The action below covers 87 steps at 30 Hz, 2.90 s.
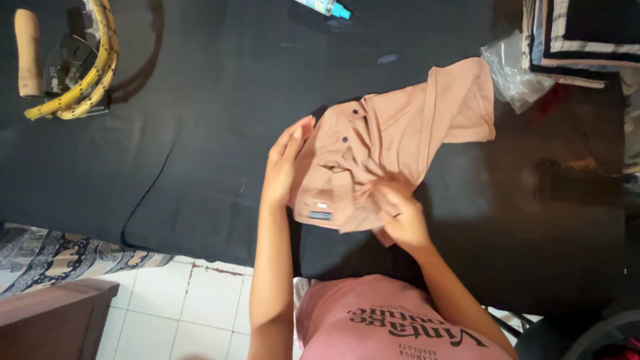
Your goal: The person folds a black shirt, a pink shirt, and a red shirt on a dark work surface. They smooth and align each garment before folding it into a compact rectangle and stacking them.
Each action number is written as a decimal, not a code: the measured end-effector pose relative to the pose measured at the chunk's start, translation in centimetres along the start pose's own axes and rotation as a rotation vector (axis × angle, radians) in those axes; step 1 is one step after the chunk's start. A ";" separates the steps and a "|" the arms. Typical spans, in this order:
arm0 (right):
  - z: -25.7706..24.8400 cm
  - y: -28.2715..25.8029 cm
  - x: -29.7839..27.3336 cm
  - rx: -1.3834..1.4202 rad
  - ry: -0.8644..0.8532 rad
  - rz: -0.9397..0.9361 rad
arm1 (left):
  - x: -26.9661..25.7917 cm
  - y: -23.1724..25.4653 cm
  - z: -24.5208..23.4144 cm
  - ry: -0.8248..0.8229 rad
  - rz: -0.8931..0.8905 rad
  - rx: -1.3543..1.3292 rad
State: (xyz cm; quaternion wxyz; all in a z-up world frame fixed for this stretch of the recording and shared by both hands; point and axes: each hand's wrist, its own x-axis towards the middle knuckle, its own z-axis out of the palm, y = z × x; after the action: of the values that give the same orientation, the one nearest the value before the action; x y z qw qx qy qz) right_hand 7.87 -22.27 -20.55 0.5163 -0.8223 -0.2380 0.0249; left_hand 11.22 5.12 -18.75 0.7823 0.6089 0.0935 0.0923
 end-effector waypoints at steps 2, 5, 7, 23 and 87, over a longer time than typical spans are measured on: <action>-1.5 -1.2 -0.1 -0.116 0.198 -0.008 | -1.7 0.7 -1.0 -0.016 0.022 0.104; -3.6 -2.7 0.4 -0.209 0.183 0.040 | -4.6 1.4 -2.7 -0.057 0.039 0.289; -4.5 -3.8 0.6 -0.152 0.101 0.017 | -6.0 2.1 -3.7 -0.046 0.025 0.484; -2.4 -4.2 1.2 -0.145 -0.137 0.063 | -10.4 0.4 -1.2 -0.006 0.199 1.007; -16.0 9.2 1.4 -0.562 0.030 0.359 | -13.7 -8.3 13.0 -0.210 0.359 1.339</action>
State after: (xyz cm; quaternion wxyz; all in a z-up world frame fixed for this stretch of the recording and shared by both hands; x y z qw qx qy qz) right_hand 17.05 -38.32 -20.76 0.2601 -0.9616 -0.0790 0.0366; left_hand 1.65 -12.58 -23.23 0.2167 0.9715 -0.0479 0.0835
